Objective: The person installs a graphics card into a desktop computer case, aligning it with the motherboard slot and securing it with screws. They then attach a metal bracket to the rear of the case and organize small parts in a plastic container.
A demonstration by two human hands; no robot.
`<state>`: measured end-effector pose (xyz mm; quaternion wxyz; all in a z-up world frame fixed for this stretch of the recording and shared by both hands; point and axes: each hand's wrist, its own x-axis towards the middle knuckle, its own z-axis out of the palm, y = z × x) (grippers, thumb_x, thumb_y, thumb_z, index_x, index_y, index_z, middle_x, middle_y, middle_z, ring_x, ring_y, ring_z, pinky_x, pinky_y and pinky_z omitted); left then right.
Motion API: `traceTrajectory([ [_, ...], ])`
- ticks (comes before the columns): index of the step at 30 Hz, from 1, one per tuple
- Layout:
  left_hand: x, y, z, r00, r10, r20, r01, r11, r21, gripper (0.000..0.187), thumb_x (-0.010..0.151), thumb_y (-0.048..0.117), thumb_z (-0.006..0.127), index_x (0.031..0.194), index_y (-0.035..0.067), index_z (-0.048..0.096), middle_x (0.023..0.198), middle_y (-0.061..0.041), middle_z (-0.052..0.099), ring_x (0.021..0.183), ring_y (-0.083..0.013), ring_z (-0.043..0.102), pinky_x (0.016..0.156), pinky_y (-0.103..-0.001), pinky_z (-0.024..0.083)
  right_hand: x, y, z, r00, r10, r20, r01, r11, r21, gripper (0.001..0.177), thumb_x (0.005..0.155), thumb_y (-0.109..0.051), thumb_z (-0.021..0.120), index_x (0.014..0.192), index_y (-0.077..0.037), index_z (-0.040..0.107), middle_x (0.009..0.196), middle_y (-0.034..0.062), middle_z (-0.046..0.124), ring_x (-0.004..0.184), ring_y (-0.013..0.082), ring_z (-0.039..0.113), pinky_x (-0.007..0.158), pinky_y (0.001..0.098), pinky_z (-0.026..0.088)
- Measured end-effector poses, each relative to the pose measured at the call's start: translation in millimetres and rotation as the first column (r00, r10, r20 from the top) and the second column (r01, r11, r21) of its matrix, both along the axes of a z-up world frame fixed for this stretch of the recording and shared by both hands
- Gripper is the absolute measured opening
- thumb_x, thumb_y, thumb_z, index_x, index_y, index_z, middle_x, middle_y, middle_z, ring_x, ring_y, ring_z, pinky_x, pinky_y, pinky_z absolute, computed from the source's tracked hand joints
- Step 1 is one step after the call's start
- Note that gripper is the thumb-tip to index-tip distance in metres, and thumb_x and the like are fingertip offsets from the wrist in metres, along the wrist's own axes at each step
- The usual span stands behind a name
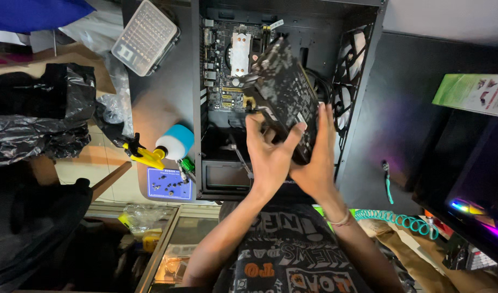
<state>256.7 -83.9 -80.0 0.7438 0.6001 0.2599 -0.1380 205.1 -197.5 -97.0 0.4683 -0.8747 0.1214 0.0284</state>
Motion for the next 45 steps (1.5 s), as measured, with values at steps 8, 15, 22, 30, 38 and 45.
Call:
traceTrajectory([
  [8, -8.8, 9.8, -7.0, 0.995, -0.095, 0.041, 0.094, 0.995, 0.011, 0.067, 0.085, 0.022, 0.098, 0.124, 0.006, 0.047, 0.123, -0.018, 0.057, 0.115, -0.0363, 0.070, 0.094, -0.055, 0.063, -6.7, -47.4, -38.4, 0.989, 0.062, -0.131, -0.029, 0.969, 0.244, 0.101, 0.068, -0.003, 0.091, 0.163, -0.010, 0.059, 0.138, 0.0204, 0.065, 0.126, 0.0366, 0.060, 0.105, 0.0542, 0.055],
  [15, 14.5, 99.9, -25.6, 0.892, -0.284, 0.352, 0.002, 0.781, 0.625, 0.056, 0.096, 0.018, 0.093, 0.132, 0.007, 0.051, 0.136, -0.019, 0.059, 0.129, -0.0429, 0.066, 0.107, -0.052, 0.058, 19.7, -93.5, -38.0, 0.914, 0.103, -0.391, 0.051, 0.930, 0.363, 0.093, 0.067, 0.006, 0.087, 0.155, -0.019, 0.071, 0.116, 0.0144, 0.077, 0.107, 0.0227, 0.067, 0.093, 0.0404, 0.063],
  [22, 23.0, 129.8, -86.8, 0.890, -0.427, 0.160, 0.115, 0.550, 0.827, 0.087, 0.091, -0.003, 0.091, 0.162, -0.003, 0.041, 0.139, -0.035, 0.062, 0.126, -0.0586, 0.066, 0.110, -0.065, 0.054, 13.4, -95.8, -78.3, 0.944, 0.170, -0.284, -0.008, 0.870, 0.492, 0.088, 0.071, -0.004, 0.091, 0.155, -0.014, 0.068, 0.133, 0.0148, 0.074, 0.123, 0.0220, 0.060, 0.113, 0.0453, 0.053],
  [30, 13.3, 113.2, -68.8, 0.736, -0.676, -0.026, 0.048, 0.015, 0.999, 0.104, 0.080, 0.005, 0.103, 0.169, 0.003, 0.049, 0.177, -0.036, 0.028, 0.155, -0.0545, 0.047, 0.124, -0.059, 0.046, 4.6, -92.7, -57.2, 0.919, 0.249, -0.305, -0.059, 0.853, 0.519, 0.090, 0.078, -0.002, 0.078, 0.164, -0.021, 0.059, 0.143, 0.0189, 0.074, 0.127, 0.0336, 0.064, 0.114, 0.0555, 0.049],
  [38, 11.5, 147.6, -91.8, 0.489, -0.868, 0.084, 0.080, 0.141, 0.987, 0.101, 0.075, 0.019, 0.101, 0.165, 0.015, 0.052, 0.141, -0.011, 0.068, 0.132, -0.0325, 0.069, 0.128, -0.068, 0.025, 20.3, -60.2, -34.2, 0.818, 0.414, -0.399, -0.235, 0.874, 0.425, 0.099, 0.059, -0.004, 0.084, 0.156, -0.018, 0.068, 0.133, 0.0325, 0.072, 0.121, 0.0493, 0.069, 0.107, 0.0611, 0.052],
  [45, 13.6, 157.6, -116.0, 0.418, -0.899, 0.130, 0.019, 0.152, 0.988, 0.060, 0.076, 0.025, 0.088, 0.135, 0.028, 0.076, 0.103, 0.003, 0.078, 0.099, -0.0217, 0.069, 0.109, -0.064, 0.044, 17.8, -56.3, -46.0, 0.827, 0.397, -0.398, -0.205, 0.873, 0.443, 0.099, 0.055, -0.010, 0.092, 0.152, -0.020, 0.073, 0.147, 0.0243, 0.070, 0.130, 0.0433, 0.066, 0.116, 0.0564, 0.047],
])
